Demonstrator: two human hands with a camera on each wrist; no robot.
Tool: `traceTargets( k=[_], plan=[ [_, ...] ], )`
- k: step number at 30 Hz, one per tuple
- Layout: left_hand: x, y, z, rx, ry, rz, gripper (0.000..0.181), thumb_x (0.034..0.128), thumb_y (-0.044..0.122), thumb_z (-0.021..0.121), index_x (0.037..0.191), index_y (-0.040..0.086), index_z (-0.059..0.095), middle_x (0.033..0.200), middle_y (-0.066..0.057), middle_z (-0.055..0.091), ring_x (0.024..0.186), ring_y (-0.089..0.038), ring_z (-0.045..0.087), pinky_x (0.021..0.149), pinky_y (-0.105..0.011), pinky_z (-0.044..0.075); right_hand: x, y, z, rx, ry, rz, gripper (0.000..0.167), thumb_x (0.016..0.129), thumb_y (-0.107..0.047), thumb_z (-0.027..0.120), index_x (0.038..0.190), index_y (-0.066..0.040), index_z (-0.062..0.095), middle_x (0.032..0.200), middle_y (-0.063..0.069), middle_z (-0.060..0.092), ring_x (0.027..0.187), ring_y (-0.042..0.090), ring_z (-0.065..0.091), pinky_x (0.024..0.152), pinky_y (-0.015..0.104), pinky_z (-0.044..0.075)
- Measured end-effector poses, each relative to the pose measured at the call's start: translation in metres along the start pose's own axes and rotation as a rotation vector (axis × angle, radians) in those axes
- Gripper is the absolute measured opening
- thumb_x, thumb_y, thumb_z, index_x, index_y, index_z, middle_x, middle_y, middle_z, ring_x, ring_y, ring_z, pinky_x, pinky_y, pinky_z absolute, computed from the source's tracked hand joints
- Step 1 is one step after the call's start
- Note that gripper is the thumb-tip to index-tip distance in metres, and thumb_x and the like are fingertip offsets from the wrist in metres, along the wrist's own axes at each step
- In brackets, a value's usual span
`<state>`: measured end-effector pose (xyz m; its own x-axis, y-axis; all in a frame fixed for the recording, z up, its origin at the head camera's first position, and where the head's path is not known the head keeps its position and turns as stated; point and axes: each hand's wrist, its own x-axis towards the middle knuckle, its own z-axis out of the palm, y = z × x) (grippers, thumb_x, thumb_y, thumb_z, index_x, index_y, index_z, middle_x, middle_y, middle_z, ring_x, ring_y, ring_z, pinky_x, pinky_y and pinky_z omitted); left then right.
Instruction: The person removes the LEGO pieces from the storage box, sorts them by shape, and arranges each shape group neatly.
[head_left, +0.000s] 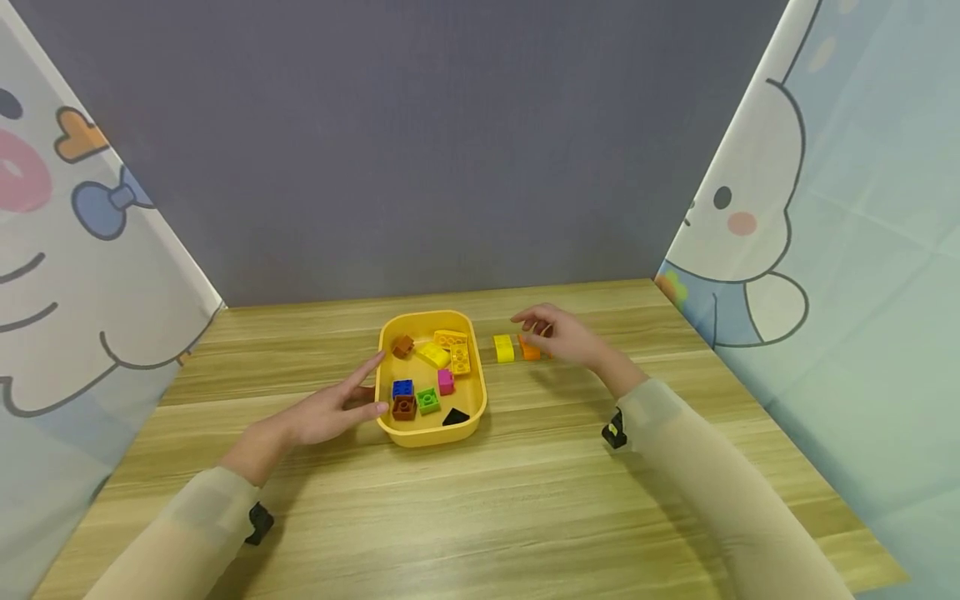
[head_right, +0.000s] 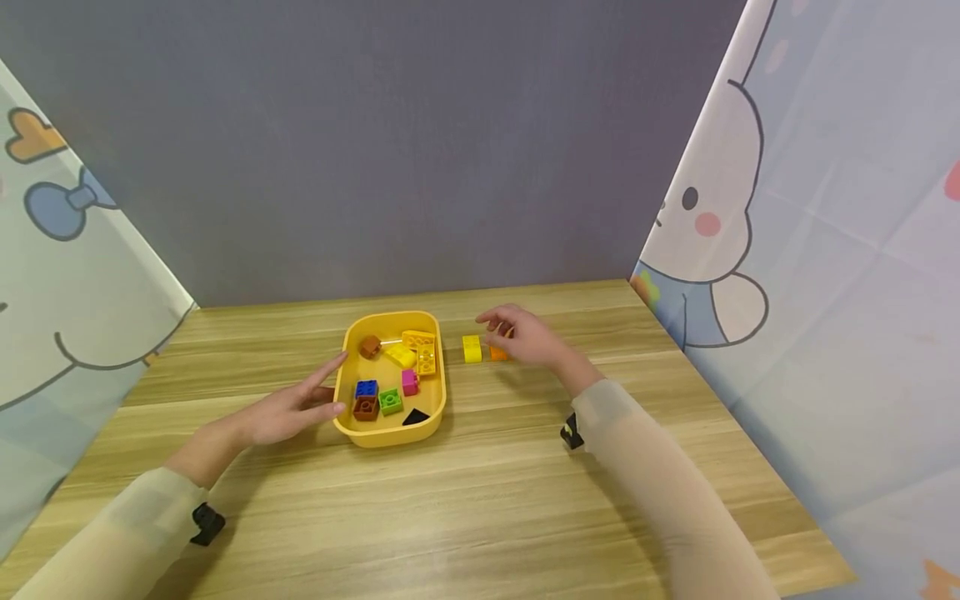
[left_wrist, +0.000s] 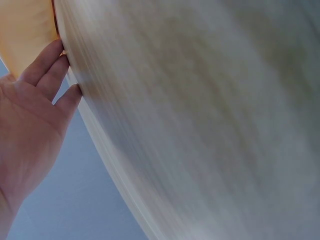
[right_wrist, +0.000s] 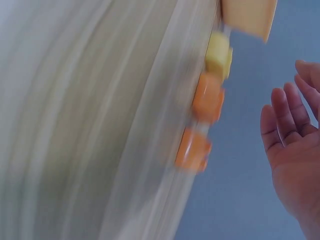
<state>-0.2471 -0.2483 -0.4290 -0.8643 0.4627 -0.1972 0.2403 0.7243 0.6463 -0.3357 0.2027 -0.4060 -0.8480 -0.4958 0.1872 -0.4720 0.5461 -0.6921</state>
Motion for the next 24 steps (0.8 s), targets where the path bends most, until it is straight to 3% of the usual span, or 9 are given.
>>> traceTargets(
  k=[7,14,24],
  plan=[
    [0.000,0.000,0.001,-0.007,-0.006,0.003,0.092,0.1105,0.062,0.057,0.177,0.041,-0.003,0.167,-0.026,0.050,0.152,-0.050,0.052,0.122,-0.074,0.040,0.022,-0.030,0.032,0.004,-0.054,-0.089,0.035,0.107,-0.013,0.072,0.141,-0.007,0.070,0.125,0.012,0.070,0.105,0.022,0.064,0.091,0.038,0.057],
    [0.000,-0.001,0.001,-0.017,-0.004,0.006,0.091,0.1109,0.062,0.056,0.177,0.041,-0.003,0.166,-0.026,0.051,0.150,-0.050,0.054,0.121,-0.073,0.041,0.046,-0.058,0.059,-0.040,-0.061,-0.146,0.035,0.109,-0.014,0.069,0.143,-0.009,0.069,0.142,0.011,0.069,0.122,0.029,0.065,0.107,0.049,0.057],
    [-0.001,-0.002,0.001,-0.019,0.000,-0.004,0.090,0.1110,0.063,0.054,0.177,0.042,-0.003,0.166,-0.024,0.052,0.151,-0.049,0.053,0.121,-0.076,0.039,0.076,-0.074,0.089,-0.049,-0.097,-0.100,0.036,0.112,-0.013,0.064,0.148,-0.012,0.067,0.147,0.011,0.067,0.132,0.030,0.061,0.119,0.055,0.050]
  ],
)
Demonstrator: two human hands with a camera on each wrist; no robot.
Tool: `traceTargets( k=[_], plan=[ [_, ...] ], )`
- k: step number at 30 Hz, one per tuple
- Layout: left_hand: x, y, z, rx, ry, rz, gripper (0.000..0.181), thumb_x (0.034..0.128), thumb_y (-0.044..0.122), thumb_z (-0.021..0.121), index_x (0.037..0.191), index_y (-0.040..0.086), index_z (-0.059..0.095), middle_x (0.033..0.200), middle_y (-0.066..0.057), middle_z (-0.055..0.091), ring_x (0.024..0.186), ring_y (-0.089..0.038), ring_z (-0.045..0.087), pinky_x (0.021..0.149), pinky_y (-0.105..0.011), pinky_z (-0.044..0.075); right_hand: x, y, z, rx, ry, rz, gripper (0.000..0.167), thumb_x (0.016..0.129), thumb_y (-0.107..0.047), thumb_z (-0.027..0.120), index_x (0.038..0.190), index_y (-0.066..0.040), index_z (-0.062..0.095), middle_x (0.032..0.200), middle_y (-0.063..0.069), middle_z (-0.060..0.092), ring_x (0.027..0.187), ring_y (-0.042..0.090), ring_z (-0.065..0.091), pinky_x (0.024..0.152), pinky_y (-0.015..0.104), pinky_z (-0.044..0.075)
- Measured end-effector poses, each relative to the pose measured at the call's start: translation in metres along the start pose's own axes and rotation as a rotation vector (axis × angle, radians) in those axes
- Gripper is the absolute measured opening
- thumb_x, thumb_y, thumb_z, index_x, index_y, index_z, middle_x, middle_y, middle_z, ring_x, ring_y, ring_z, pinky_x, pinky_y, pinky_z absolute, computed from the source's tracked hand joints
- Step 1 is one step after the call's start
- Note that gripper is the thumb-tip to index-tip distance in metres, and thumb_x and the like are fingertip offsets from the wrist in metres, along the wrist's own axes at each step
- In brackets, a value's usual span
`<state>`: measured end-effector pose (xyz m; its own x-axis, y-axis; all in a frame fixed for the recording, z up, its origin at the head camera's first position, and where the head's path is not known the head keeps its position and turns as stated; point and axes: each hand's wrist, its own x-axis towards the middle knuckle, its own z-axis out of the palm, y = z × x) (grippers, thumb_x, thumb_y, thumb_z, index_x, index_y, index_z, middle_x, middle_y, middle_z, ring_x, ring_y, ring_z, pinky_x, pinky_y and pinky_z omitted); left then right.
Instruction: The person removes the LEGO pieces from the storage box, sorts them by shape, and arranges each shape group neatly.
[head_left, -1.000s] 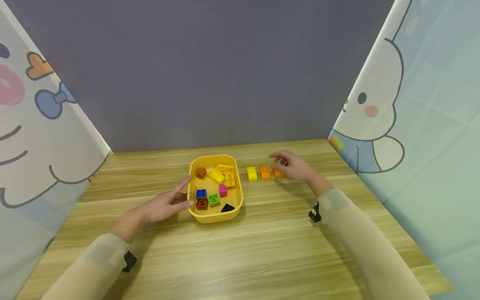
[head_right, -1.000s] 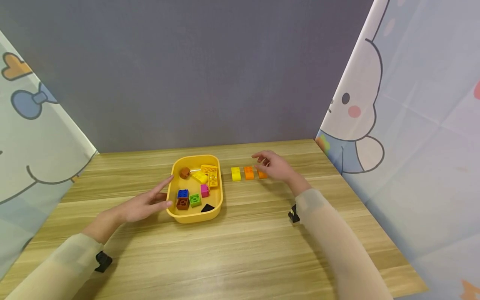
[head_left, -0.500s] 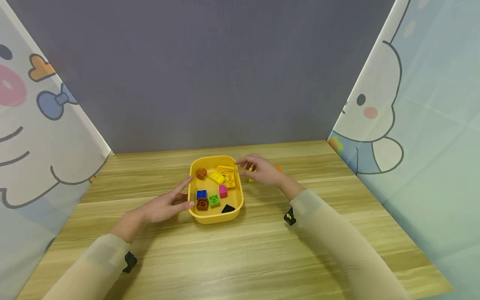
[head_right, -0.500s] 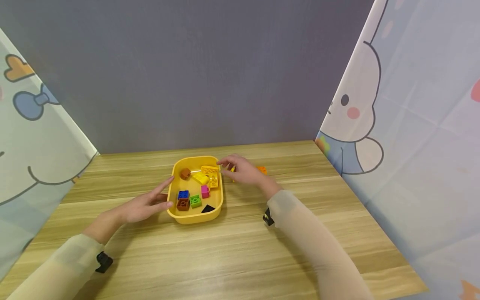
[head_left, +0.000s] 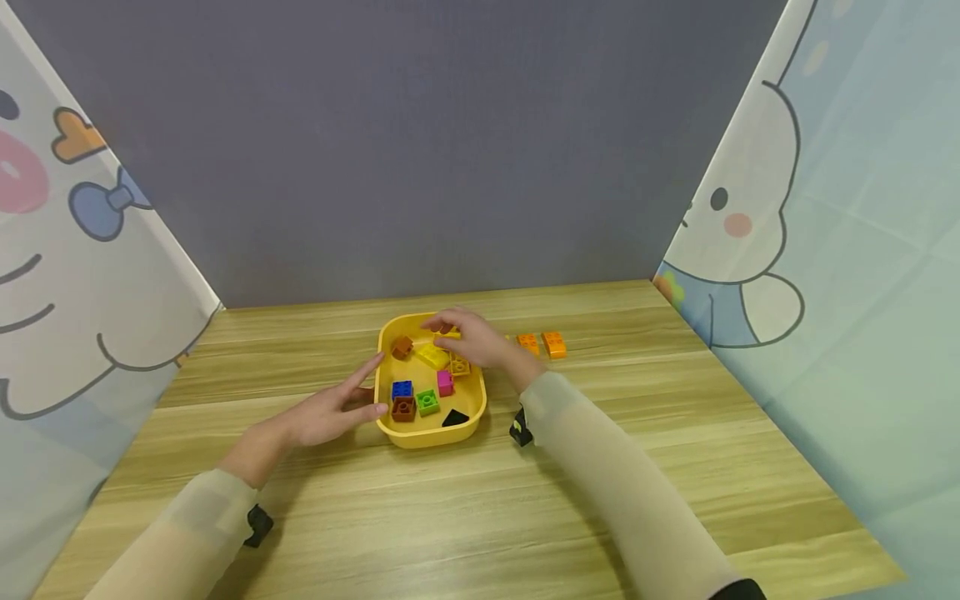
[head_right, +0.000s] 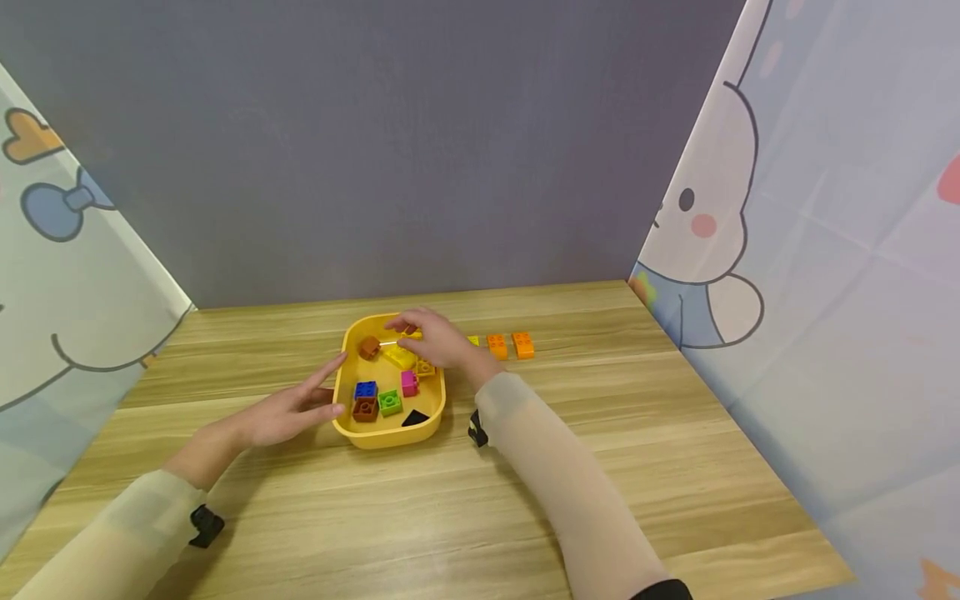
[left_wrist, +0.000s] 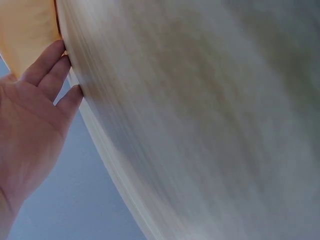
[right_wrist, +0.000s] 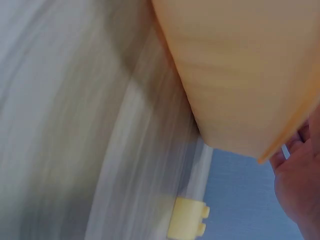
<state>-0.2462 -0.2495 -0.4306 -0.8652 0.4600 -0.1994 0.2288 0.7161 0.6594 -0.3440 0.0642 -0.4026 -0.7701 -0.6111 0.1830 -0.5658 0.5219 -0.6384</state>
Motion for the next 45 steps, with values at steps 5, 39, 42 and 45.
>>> traceTargets(
  k=[5,39,42,45],
  plan=[
    [0.000,0.002,0.000,0.009,-0.002,0.011,0.090,0.1112,0.062,0.054,0.177,0.041,-0.003,0.166,-0.024,0.052,0.151,-0.050,0.053,0.120,-0.076,0.040,0.009,0.003,0.011,-0.075,0.016,0.038,0.035,0.112,-0.015,0.065,0.146,-0.020,0.069,0.145,0.003,0.070,0.143,0.029,0.056,0.132,0.055,0.033],
    [0.000,0.002,0.000,0.026,-0.005,0.023,0.090,0.1118,0.059,0.055,0.178,0.040,-0.002,0.165,-0.027,0.053,0.149,-0.052,0.054,0.118,-0.077,0.042,0.012,-0.003,0.025,-0.632,-0.203,0.123,0.059,0.098,-0.053,0.076,0.155,-0.041,0.064,0.159,-0.009,0.063,0.156,0.022,0.040,0.129,0.048,0.025],
    [0.000,0.003,-0.001,0.021,-0.006,0.021,0.090,0.1116,0.059,0.056,0.177,0.040,-0.002,0.165,-0.027,0.052,0.150,-0.052,0.054,0.118,-0.076,0.043,0.012,-0.003,0.025,-0.662,-0.219,0.121,0.061,0.100,-0.054,0.076,0.157,-0.039,0.061,0.161,-0.008,0.062,0.159,0.023,0.038,0.130,0.048,0.024],
    [0.000,0.002,-0.001,0.012,-0.009,0.018,0.090,0.1116,0.059,0.056,0.177,0.040,-0.003,0.165,-0.027,0.052,0.150,-0.051,0.054,0.118,-0.076,0.043,0.012,-0.004,0.025,-0.682,-0.229,0.111,0.062,0.100,-0.056,0.076,0.158,-0.038,0.061,0.163,-0.006,0.060,0.159,0.024,0.037,0.130,0.048,0.023]
  ],
)
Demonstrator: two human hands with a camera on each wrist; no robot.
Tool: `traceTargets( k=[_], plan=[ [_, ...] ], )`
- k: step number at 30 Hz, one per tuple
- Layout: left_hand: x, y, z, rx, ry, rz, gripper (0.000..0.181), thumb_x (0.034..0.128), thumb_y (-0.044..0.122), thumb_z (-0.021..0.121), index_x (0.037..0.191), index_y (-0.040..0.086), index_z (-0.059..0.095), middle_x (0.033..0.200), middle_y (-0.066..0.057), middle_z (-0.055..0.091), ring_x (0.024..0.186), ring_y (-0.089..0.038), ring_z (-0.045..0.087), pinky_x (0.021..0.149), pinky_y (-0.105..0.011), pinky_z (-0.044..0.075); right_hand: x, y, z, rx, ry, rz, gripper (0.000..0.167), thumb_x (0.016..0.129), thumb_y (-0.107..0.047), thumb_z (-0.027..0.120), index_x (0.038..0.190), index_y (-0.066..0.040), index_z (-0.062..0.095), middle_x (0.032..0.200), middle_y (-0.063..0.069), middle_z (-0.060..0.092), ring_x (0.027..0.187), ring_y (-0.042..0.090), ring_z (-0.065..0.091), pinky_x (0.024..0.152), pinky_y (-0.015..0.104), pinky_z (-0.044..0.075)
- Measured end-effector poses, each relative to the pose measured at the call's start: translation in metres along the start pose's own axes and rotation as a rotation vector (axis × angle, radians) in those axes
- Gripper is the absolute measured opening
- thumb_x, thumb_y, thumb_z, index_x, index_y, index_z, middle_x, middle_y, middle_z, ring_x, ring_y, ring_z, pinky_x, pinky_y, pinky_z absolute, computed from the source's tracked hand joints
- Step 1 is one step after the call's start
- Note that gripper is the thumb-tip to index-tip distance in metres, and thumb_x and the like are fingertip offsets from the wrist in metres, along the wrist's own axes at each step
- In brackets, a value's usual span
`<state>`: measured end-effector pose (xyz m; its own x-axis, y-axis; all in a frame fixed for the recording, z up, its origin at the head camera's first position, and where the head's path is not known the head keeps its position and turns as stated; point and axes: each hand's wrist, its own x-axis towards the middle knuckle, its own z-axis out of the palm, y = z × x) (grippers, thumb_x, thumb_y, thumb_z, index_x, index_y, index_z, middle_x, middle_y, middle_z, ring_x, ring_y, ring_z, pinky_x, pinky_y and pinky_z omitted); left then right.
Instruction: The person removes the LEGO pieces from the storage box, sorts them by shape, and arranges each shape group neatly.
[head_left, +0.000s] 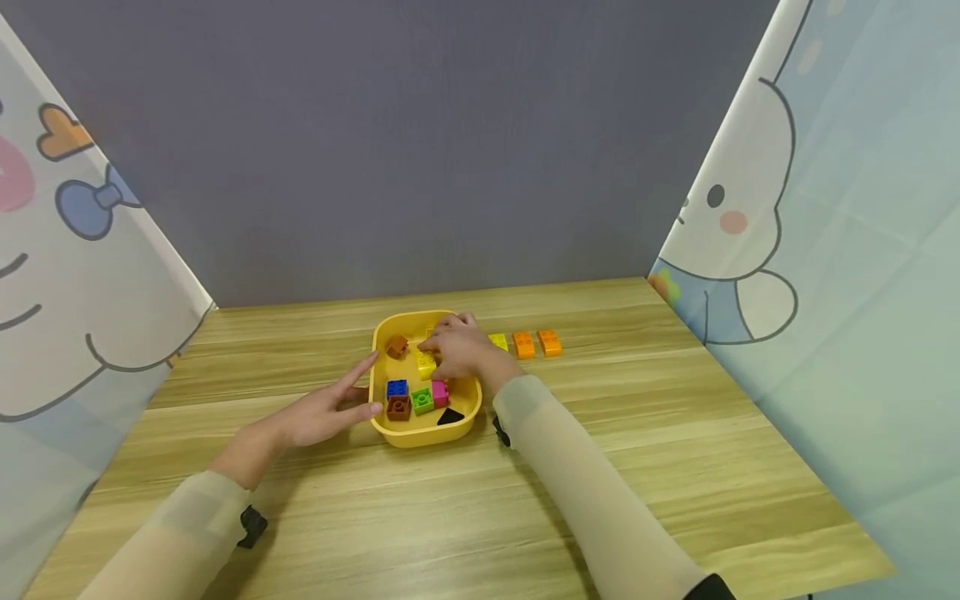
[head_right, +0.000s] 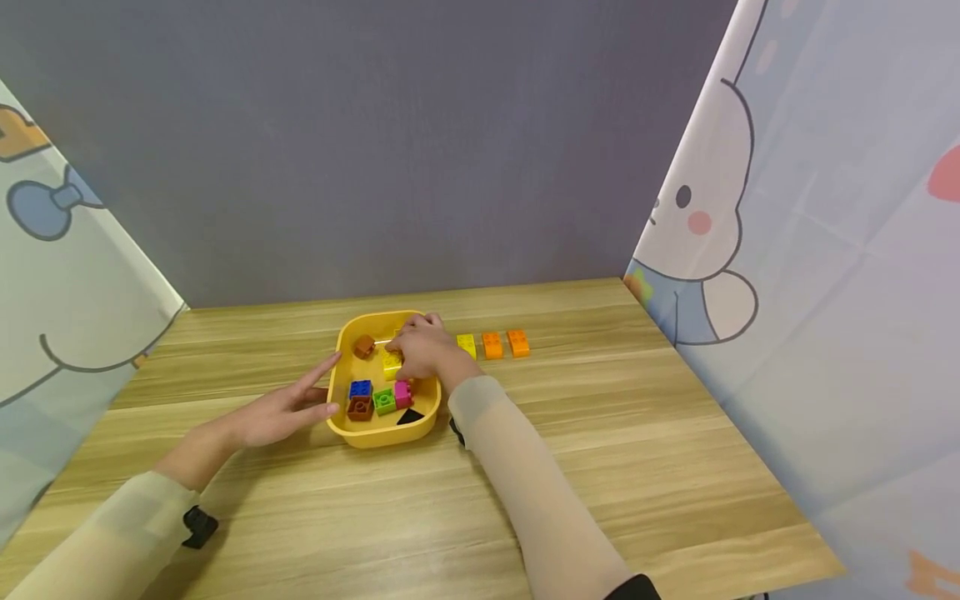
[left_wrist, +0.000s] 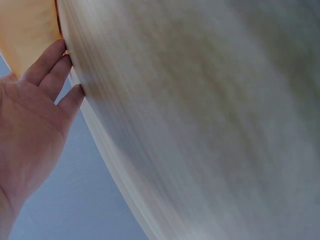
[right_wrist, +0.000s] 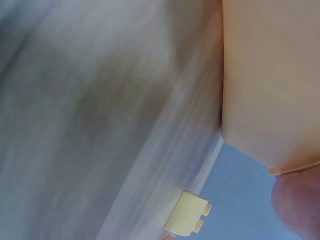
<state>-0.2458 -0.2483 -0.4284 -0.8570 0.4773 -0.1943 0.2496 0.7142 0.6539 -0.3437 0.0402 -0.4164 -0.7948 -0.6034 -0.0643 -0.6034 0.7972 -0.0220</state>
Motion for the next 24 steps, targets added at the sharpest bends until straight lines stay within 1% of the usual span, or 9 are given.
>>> traceTargets(
  k=[3,6,8,11,14,16,18,20,24],
  plan=[
    [0.0002,-0.0001,0.0000,-0.006,-0.002,-0.001,0.090,0.1117,0.059,0.056,0.177,0.041,-0.003,0.165,-0.027,0.052,0.150,-0.051,0.054,0.118,-0.076,0.043,-0.0005,0.0002,-0.0006,0.020,0.003,-0.007,0.061,0.099,-0.058,0.078,0.155,-0.037,0.063,0.160,-0.008,0.062,0.158,0.023,0.038,0.130,0.048,0.023],
    [0.0005,0.0000,0.0005,-0.006,-0.001,-0.008,0.090,0.1115,0.060,0.055,0.177,0.042,-0.004,0.165,-0.026,0.053,0.150,-0.051,0.054,0.119,-0.076,0.043,-0.0002,0.0010,-0.0004,0.076,0.014,-0.001,0.062,0.097,-0.057,0.081,0.152,-0.035,0.065,0.155,-0.010,0.066,0.156,0.022,0.040,0.130,0.048,0.024],
    [0.0007,0.0002,0.0008,-0.001,-0.001,-0.011,0.090,0.1113,0.061,0.055,0.177,0.042,-0.004,0.165,-0.026,0.053,0.150,-0.051,0.054,0.119,-0.076,0.042,0.0003,0.0020,0.0001,0.111,0.023,0.006,0.065,0.096,-0.055,0.083,0.153,-0.033,0.063,0.154,-0.009,0.066,0.156,0.022,0.040,0.130,0.048,0.023],
    [0.0004,0.0005,0.0009,-0.006,-0.001,-0.015,0.090,0.1112,0.062,0.055,0.177,0.042,-0.003,0.165,-0.025,0.053,0.150,-0.052,0.053,0.119,-0.077,0.041,0.0014,0.0037,0.0013,0.131,0.034,0.007,0.070,0.095,-0.055,0.083,0.157,-0.031,0.060,0.158,-0.005,0.062,0.158,0.025,0.038,0.133,0.049,0.021],
    [0.0003,0.0006,0.0002,-0.009,-0.006,-0.010,0.090,0.1115,0.060,0.055,0.177,0.041,-0.004,0.165,-0.026,0.053,0.149,-0.053,0.054,0.118,-0.078,0.041,0.0021,0.0049,0.0024,0.159,0.045,0.008,0.073,0.094,-0.054,0.083,0.159,-0.031,0.058,0.164,-0.002,0.057,0.162,0.028,0.035,0.136,0.052,0.018],
    [0.0004,0.0005,-0.0003,-0.012,-0.008,-0.009,0.090,0.1115,0.060,0.055,0.177,0.041,-0.003,0.165,-0.025,0.053,0.149,-0.052,0.054,0.118,-0.077,0.042,0.0023,0.0053,0.0027,0.201,0.052,0.013,0.073,0.094,-0.053,0.084,0.159,-0.033,0.057,0.166,-0.002,0.056,0.163,0.029,0.034,0.137,0.053,0.016],
    [0.0009,0.0001,-0.0004,-0.012,-0.008,-0.007,0.090,0.1115,0.060,0.056,0.177,0.041,-0.004,0.165,-0.025,0.053,0.149,-0.052,0.054,0.118,-0.077,0.042,0.0018,0.0055,0.0030,0.255,0.059,0.029,0.072,0.094,-0.050,0.085,0.158,-0.036,0.056,0.165,-0.002,0.056,0.162,0.030,0.034,0.135,0.053,0.019],
    [0.0015,-0.0002,-0.0001,-0.014,-0.008,-0.009,0.090,0.1115,0.060,0.055,0.177,0.041,-0.004,0.165,-0.025,0.053,0.149,-0.052,0.054,0.118,-0.077,0.042,0.0013,0.0057,0.0035,0.301,0.068,0.045,0.072,0.094,-0.047,0.086,0.158,-0.039,0.055,0.162,-0.003,0.059,0.160,0.030,0.036,0.133,0.052,0.022],
    [0.0009,-0.0005,0.0010,-0.020,-0.007,-0.013,0.091,0.1112,0.062,0.055,0.177,0.041,-0.004,0.166,-0.024,0.053,0.150,-0.052,0.053,0.118,-0.077,0.042,0.0002,0.0052,0.0049,0.348,0.089,0.049,0.070,0.096,-0.043,0.085,0.158,-0.043,0.052,0.144,-0.006,0.069,0.151,0.025,0.045,0.129,0.051,0.025]
  ],
)
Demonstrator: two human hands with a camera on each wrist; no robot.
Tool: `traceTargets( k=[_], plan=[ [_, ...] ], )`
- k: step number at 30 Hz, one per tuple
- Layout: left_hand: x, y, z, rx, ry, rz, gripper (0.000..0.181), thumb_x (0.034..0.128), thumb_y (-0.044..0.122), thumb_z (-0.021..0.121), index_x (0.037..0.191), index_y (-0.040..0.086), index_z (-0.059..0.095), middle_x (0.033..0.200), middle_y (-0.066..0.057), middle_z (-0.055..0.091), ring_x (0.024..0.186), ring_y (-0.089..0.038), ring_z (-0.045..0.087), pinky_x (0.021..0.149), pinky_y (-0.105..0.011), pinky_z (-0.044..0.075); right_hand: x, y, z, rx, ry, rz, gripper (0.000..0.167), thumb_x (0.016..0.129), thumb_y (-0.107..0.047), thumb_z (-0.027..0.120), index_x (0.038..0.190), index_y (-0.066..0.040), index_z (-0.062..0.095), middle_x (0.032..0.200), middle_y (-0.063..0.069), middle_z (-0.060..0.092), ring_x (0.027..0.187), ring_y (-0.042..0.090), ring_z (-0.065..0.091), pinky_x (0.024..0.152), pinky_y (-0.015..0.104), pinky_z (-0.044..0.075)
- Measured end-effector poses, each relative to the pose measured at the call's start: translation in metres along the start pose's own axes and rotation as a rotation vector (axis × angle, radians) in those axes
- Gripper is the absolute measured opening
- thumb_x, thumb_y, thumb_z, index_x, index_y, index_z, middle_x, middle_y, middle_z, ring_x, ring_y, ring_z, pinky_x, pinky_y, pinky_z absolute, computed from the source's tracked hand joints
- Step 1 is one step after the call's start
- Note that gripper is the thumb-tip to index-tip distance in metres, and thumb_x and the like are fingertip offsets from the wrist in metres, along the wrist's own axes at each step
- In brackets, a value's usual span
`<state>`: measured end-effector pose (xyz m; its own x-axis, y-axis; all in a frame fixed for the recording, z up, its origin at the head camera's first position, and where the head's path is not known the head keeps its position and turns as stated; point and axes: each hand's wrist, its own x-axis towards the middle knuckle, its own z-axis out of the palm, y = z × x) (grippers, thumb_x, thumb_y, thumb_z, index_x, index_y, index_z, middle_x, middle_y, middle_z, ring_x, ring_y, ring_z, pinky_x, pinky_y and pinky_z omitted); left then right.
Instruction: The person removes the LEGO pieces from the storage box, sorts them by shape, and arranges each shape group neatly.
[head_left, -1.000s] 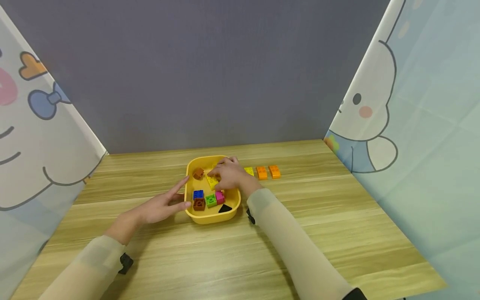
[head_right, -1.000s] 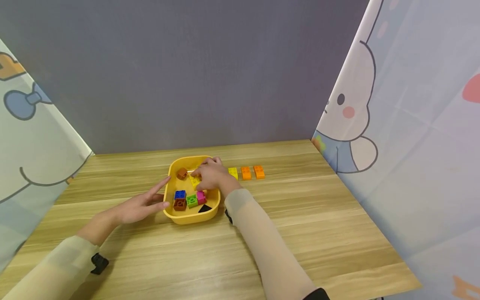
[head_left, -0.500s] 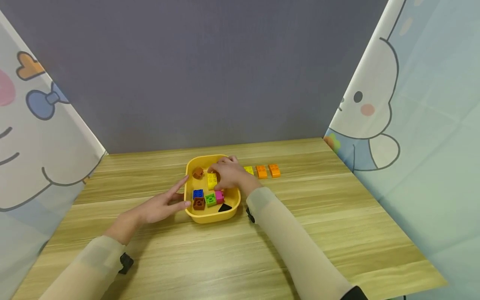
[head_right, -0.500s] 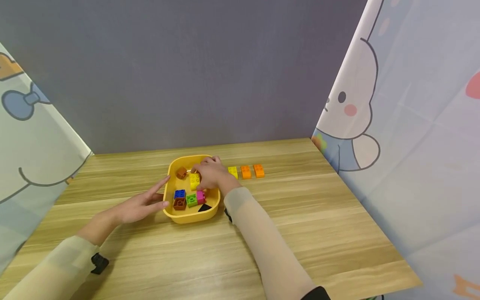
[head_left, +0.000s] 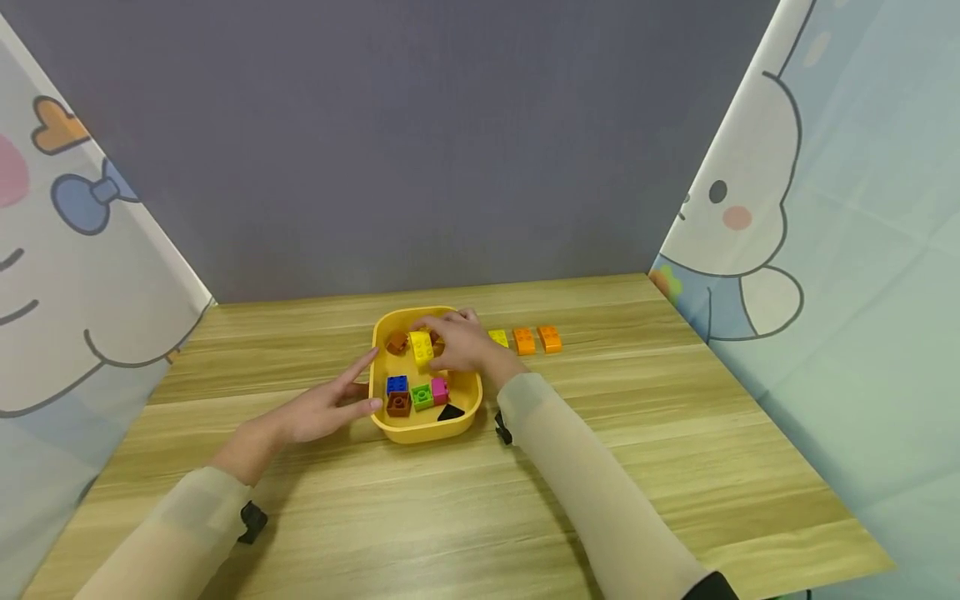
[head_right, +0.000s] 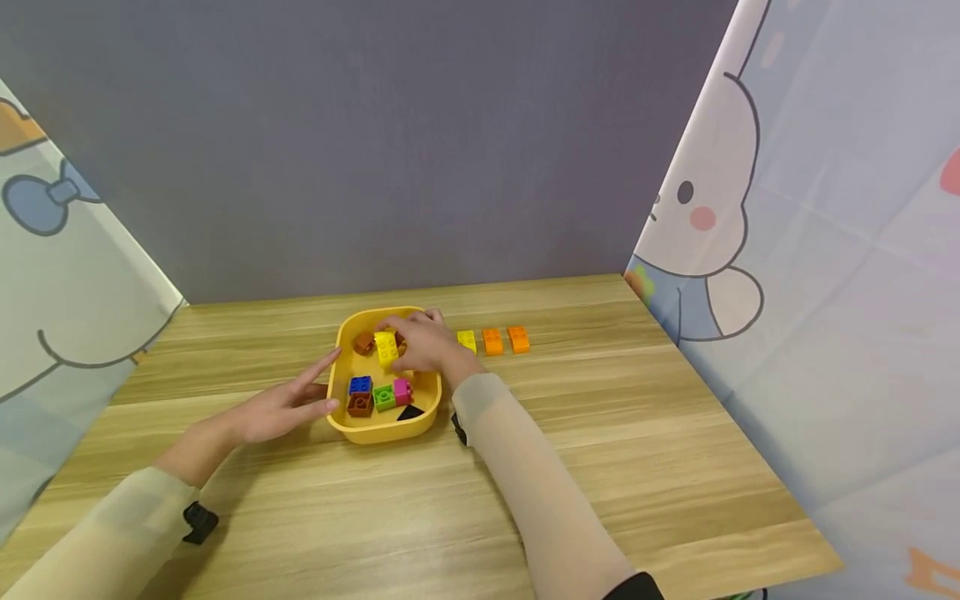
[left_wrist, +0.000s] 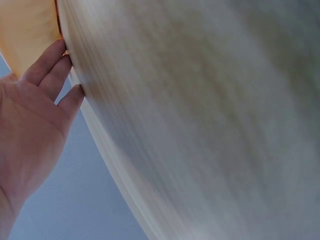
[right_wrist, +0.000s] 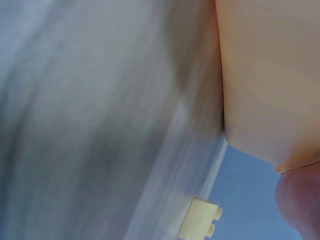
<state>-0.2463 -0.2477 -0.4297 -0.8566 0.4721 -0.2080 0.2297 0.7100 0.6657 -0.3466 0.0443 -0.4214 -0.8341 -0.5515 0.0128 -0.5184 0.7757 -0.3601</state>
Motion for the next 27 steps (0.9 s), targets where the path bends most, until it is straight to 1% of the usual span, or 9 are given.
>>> traceTargets(
  k=[3,6,9,12,17,21,23,24,27],
  plan=[
    [0.000,0.000,-0.001,0.004,0.000,0.005,0.091,0.1112,0.062,0.055,0.177,0.040,-0.005,0.166,-0.025,0.052,0.150,-0.052,0.053,0.118,-0.077,0.042,0.000,0.000,0.000,0.001,0.010,-0.030,0.068,0.099,-0.044,0.083,0.159,-0.043,0.051,0.127,-0.009,0.073,0.141,0.021,0.053,0.129,0.049,0.024],
    [-0.001,0.001,-0.001,0.005,0.003,0.002,0.091,0.1111,0.062,0.055,0.177,0.040,-0.004,0.166,-0.024,0.052,0.150,-0.052,0.053,0.118,-0.078,0.041,-0.001,0.000,-0.001,0.017,0.020,-0.058,0.067,0.101,-0.044,0.081,0.161,-0.043,0.051,0.120,-0.009,0.073,0.132,0.019,0.057,0.128,0.049,0.025],
    [-0.002,0.002,-0.002,0.004,-0.002,0.007,0.092,0.1111,0.061,0.056,0.178,0.039,-0.004,0.166,-0.025,0.052,0.150,-0.053,0.052,0.118,-0.079,0.040,-0.003,0.000,-0.002,0.064,0.034,-0.069,0.068,0.103,-0.040,0.080,0.163,-0.042,0.049,0.123,-0.007,0.073,0.129,0.020,0.059,0.127,0.049,0.025],
    [-0.002,0.002,-0.002,-0.004,-0.002,0.004,0.092,0.1107,0.061,0.056,0.177,0.040,-0.003,0.166,-0.025,0.052,0.150,-0.053,0.053,0.119,-0.079,0.040,-0.005,0.001,-0.003,0.129,0.058,-0.078,0.068,0.104,-0.033,0.080,0.163,-0.042,0.048,0.127,-0.004,0.072,0.127,0.020,0.060,0.128,0.050,0.023],
    [-0.001,0.002,0.000,-0.006,-0.002,0.004,0.092,0.1107,0.062,0.056,0.177,0.040,-0.003,0.166,-0.024,0.052,0.150,-0.052,0.053,0.119,-0.077,0.041,-0.005,0.003,-0.003,0.210,0.099,-0.107,0.063,0.103,-0.025,0.080,0.158,-0.039,0.053,0.126,-0.002,0.071,0.125,0.021,0.060,0.128,0.053,0.022],
    [0.000,0.000,0.000,0.001,-0.002,0.000,0.091,0.1108,0.063,0.055,0.177,0.040,-0.004,0.166,-0.024,0.052,0.150,-0.051,0.053,0.120,-0.077,0.040,-0.005,0.004,-0.005,0.264,0.130,-0.110,0.064,0.103,-0.022,0.081,0.159,-0.036,0.054,0.127,-0.001,0.070,0.130,0.025,0.058,0.129,0.057,0.018],
    [0.000,0.000,-0.001,0.008,0.000,0.002,0.091,0.1109,0.062,0.055,0.177,0.040,-0.003,0.166,-0.024,0.052,0.150,-0.051,0.053,0.120,-0.077,0.040,-0.005,0.005,-0.007,0.310,0.151,-0.096,0.064,0.103,-0.021,0.081,0.160,-0.034,0.054,0.128,-0.001,0.069,0.133,0.027,0.056,0.131,0.059,0.016],
    [0.000,0.000,-0.001,0.011,-0.001,0.005,0.091,0.1111,0.062,0.055,0.177,0.040,-0.003,0.166,-0.025,0.052,0.150,-0.052,0.053,0.120,-0.077,0.039,-0.005,0.006,-0.009,0.330,0.168,-0.099,0.065,0.102,-0.020,0.081,0.160,-0.032,0.054,0.128,0.000,0.069,0.132,0.027,0.056,0.131,0.059,0.016],
    [-0.001,0.000,-0.002,0.021,0.003,0.005,0.091,0.1110,0.062,0.055,0.177,0.041,-0.003,0.166,-0.025,0.052,0.150,-0.052,0.054,0.121,-0.077,0.038,-0.007,0.010,-0.016,0.432,0.221,-0.118,0.065,0.101,-0.015,0.081,0.160,-0.025,0.054,0.127,0.005,0.067,0.125,0.026,0.060,0.129,0.055,0.033]
  ],
)
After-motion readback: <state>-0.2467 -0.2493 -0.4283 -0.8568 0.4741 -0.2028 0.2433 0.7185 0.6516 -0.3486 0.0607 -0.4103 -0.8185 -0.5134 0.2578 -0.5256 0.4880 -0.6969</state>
